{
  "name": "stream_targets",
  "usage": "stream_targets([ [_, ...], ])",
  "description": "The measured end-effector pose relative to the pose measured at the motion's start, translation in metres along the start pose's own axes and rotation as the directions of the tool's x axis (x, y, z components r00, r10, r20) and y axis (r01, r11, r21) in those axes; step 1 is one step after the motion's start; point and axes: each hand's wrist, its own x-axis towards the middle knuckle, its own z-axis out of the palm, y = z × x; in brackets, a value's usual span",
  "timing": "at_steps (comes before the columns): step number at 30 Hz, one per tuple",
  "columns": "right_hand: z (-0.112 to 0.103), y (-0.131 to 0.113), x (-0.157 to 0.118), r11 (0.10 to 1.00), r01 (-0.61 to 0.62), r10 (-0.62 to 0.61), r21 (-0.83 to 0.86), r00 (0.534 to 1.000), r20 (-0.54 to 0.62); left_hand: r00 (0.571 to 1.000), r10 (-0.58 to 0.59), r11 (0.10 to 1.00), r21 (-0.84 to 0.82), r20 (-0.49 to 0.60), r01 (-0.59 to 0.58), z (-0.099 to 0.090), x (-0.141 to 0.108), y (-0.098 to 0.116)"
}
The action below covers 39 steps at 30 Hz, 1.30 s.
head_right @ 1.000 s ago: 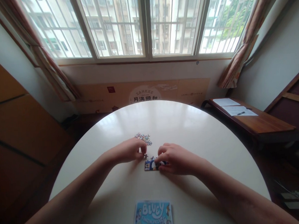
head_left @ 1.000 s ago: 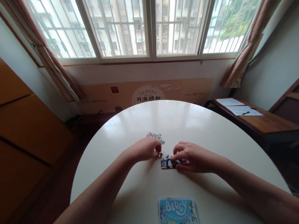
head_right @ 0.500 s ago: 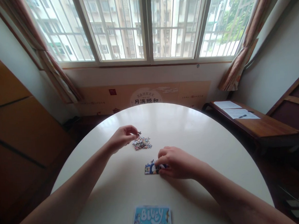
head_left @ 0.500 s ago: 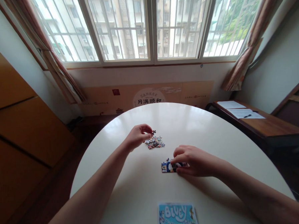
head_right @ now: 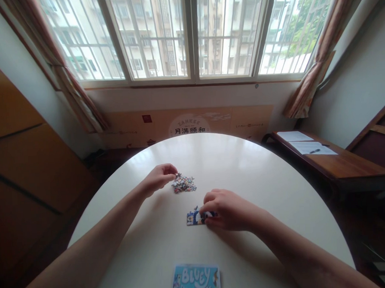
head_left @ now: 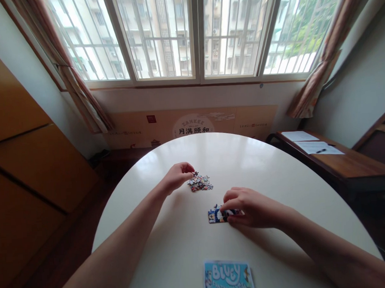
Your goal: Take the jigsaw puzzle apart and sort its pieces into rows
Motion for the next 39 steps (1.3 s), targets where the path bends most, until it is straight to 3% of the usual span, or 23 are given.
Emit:
stream_targets([
  [6,0.000,0.000,0.000,1.000,-0.001,0.001,-0.011,1.000,0.007,1.000,-0.005,0.989,0.149,0.031,0.001,0.000,0.001,-0.005],
  [10,0.001,0.002,0.000,1.000,-0.002,0.002,-0.008,1.000,0.004,0.995,0.064,0.914,0.406,-0.081,-0.026,-0.003,0.000,-0.006],
  [14,0.002,0.002,-0.001,1.000,0.002,-0.002,-0.013,1.000,-0.002,0.953,0.236,0.798,0.598,-0.192,-0.077,-0.001,-0.008,0.006],
  [16,0.002,0.002,-0.001,1.000,-0.006,0.006,-0.024,1.000,-0.001,0.932,0.345,0.746,0.635,-0.110,-0.200,0.004,-0.014,0.014],
  [20,0.003,0.003,-0.001,0.996,-0.061,0.059,-0.071,0.998,-0.027,0.860,0.449,0.652,0.569,0.245,-0.502,0.022,-0.028,0.024],
  [22,0.003,0.004,0.000,0.990,-0.098,0.094,-0.098,0.994,-0.047,0.816,0.444,0.625,0.524,0.371,-0.579,0.031,-0.033,0.025],
  [24,0.004,0.005,0.000,0.985,-0.128,0.121,-0.115,0.991,-0.063,0.799,0.422,0.617,0.511,0.428,-0.599,0.038,-0.036,0.023],
  [30,0.005,0.005,0.002,0.974,-0.178,0.169,-0.140,0.983,-0.069,0.820,0.350,0.640,0.524,0.454,-0.563,0.050,-0.037,0.022],
  [39,0.004,0.004,0.000,0.977,-0.173,0.167,-0.125,0.984,-0.057,0.903,0.205,0.773,0.503,0.377,-0.386,0.056,-0.036,0.027],
])
